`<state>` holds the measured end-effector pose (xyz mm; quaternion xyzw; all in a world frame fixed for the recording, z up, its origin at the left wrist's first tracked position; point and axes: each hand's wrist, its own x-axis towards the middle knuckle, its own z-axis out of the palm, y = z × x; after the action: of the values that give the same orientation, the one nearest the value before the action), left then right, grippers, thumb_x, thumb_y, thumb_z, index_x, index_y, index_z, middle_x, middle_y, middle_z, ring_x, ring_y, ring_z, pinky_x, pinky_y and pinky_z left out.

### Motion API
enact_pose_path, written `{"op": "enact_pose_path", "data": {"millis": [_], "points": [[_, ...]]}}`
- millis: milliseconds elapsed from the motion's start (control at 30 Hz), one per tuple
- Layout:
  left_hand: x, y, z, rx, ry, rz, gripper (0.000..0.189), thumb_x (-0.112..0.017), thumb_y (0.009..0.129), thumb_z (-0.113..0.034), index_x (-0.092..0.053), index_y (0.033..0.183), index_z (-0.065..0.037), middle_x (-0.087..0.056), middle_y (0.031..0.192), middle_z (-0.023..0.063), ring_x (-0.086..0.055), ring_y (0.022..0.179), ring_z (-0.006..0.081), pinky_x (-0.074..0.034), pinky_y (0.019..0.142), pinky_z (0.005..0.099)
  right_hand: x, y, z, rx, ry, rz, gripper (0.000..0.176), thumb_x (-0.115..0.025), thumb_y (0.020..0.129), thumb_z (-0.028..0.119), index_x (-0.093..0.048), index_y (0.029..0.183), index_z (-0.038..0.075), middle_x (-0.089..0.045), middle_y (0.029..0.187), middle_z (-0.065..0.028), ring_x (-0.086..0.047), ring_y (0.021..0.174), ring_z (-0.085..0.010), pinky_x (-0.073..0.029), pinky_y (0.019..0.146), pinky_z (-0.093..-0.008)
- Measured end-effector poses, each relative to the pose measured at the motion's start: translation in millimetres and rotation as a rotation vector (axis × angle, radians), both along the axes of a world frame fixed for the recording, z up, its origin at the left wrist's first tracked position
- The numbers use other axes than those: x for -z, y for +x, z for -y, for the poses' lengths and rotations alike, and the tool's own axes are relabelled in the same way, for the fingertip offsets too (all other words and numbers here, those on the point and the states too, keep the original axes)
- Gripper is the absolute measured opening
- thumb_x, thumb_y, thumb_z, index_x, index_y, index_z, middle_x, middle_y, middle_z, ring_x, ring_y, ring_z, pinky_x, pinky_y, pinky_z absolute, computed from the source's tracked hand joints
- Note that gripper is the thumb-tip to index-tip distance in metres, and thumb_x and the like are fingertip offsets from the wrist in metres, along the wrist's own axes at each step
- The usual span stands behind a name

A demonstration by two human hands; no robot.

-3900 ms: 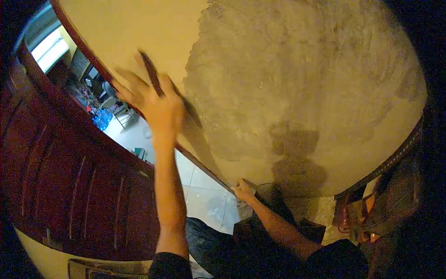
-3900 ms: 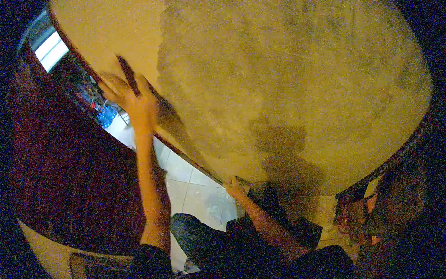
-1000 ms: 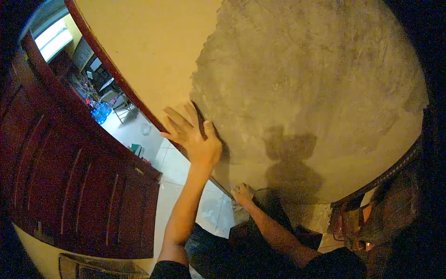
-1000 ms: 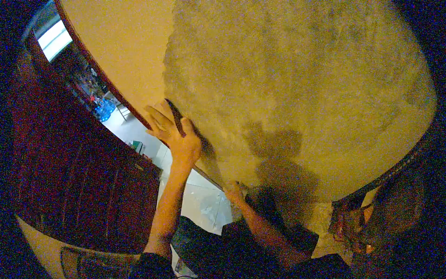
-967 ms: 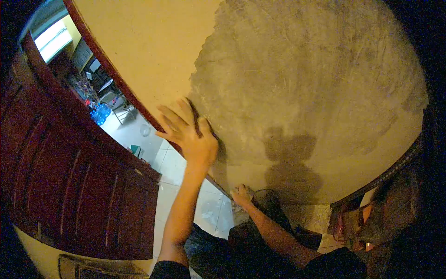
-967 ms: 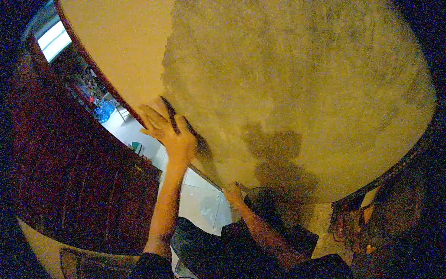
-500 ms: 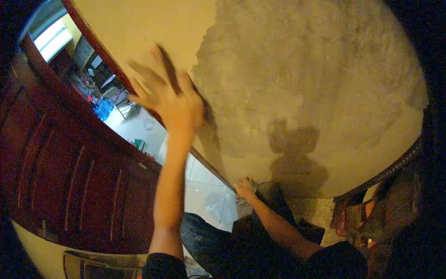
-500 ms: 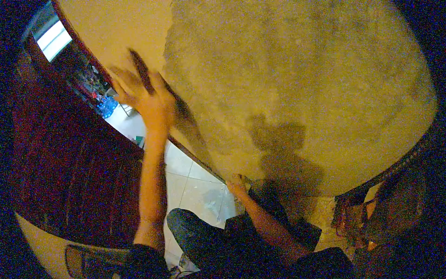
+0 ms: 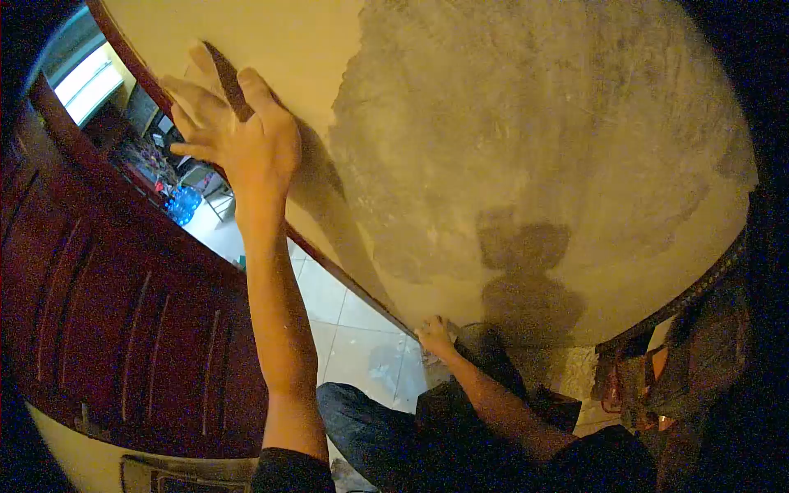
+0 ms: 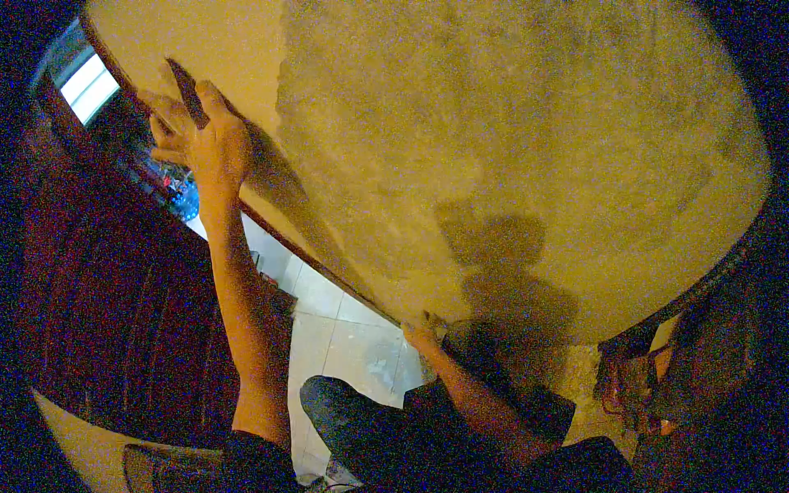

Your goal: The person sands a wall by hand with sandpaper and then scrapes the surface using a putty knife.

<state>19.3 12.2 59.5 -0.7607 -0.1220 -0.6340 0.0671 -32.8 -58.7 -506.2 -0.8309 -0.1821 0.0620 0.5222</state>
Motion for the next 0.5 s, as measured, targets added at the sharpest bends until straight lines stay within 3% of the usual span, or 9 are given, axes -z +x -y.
{"op": "enact_pose_path", "data": {"millis": [67,167,233,300,367,500], "points": [[1,-3,-7,0.128,-0.040,0.073,0.076,-0.038,0.097,-0.047,-0.006,0.152,-0.005,-0.006,0.158,0.0194,-0.014,0.138,0.0465,0.000,0.109,0.0648,46,10,-20,0.081,-0.078,-0.092,0.050,-0.069,0.078,0.028,-0.053,0.115,-0.002,-0.055,0.114,-0.0243,-0.047,0.113,-0.0390,-0.039,0.098,-0.0457],[48,-16,-6,0.077,-0.008,-0.010,0.078,-0.043,0.096,-0.042,-0.006,0.151,-0.001,-0.006,0.158,0.0195,-0.014,0.138,0.0463,0.001,0.110,0.0633,-1,0,-1,0.043,0.062,-0.116,0.055,-0.069,0.078,0.030,-0.050,0.118,-0.002,-0.054,0.115,-0.0251,-0.045,0.115,-0.0396,-0.037,0.100,-0.0456],[94,-30,7,0.164,-0.062,-0.141,0.068,-0.046,0.093,-0.031,-0.018,0.152,-0.013,0.002,0.156,0.0257,-0.012,0.138,0.0506,0.004,0.108,0.0666,-18,-4,3,0.040,-0.014,-0.062,0.055,-0.069,0.078,0.030,-0.051,0.117,-0.003,-0.054,0.115,-0.0249,-0.044,0.115,-0.0396,-0.037,0.100,-0.0457],[137,-34,12,0.138,-0.067,-0.170,0.068,-0.047,0.092,-0.029,-0.020,0.152,-0.013,0.001,0.156,0.0254,-0.013,0.138,0.0507,0.005,0.107,0.0679,-33,-5,7,0.036,-0.093,-0.007,0.054,-0.068,0.077,0.030,-0.051,0.116,-0.003,-0.055,0.115,-0.0246,-0.044,0.115,-0.0396,-0.037,0.099,-0.0458],[145,-33,11,0.109,-0.079,-0.205,0.068,-0.048,0.091,-0.027,-0.022,0.152,-0.014,0.001,0.156,0.0251,-0.013,0.138,0.0507,0.005,0.106,0.0693,-42,-6,13,-0.021,-0.046,-0.143,0.052,-0.067,0.078,0.030,-0.052,0.115,-0.004,-0.053,0.116,-0.0252,-0.043,0.116,-0.0397,-0.037,0.097,-0.0459],[105,-33,6,0.083,-0.015,-0.193,0.065,-0.044,0.093,-0.028,-0.021,0.152,-0.018,0.001,0.156,0.0252,-0.012,0.138,0.0515,0.005,0.105,0.0709,38,15,-3,-0.049,0.013,-0.121,0.052,-0.067,0.078,0.030,-0.052,0.116,-0.002,-0.050,0.122,-0.0254,-0.041,0.119,-0.0397,-0.037,0.098,-0.0458]]}}
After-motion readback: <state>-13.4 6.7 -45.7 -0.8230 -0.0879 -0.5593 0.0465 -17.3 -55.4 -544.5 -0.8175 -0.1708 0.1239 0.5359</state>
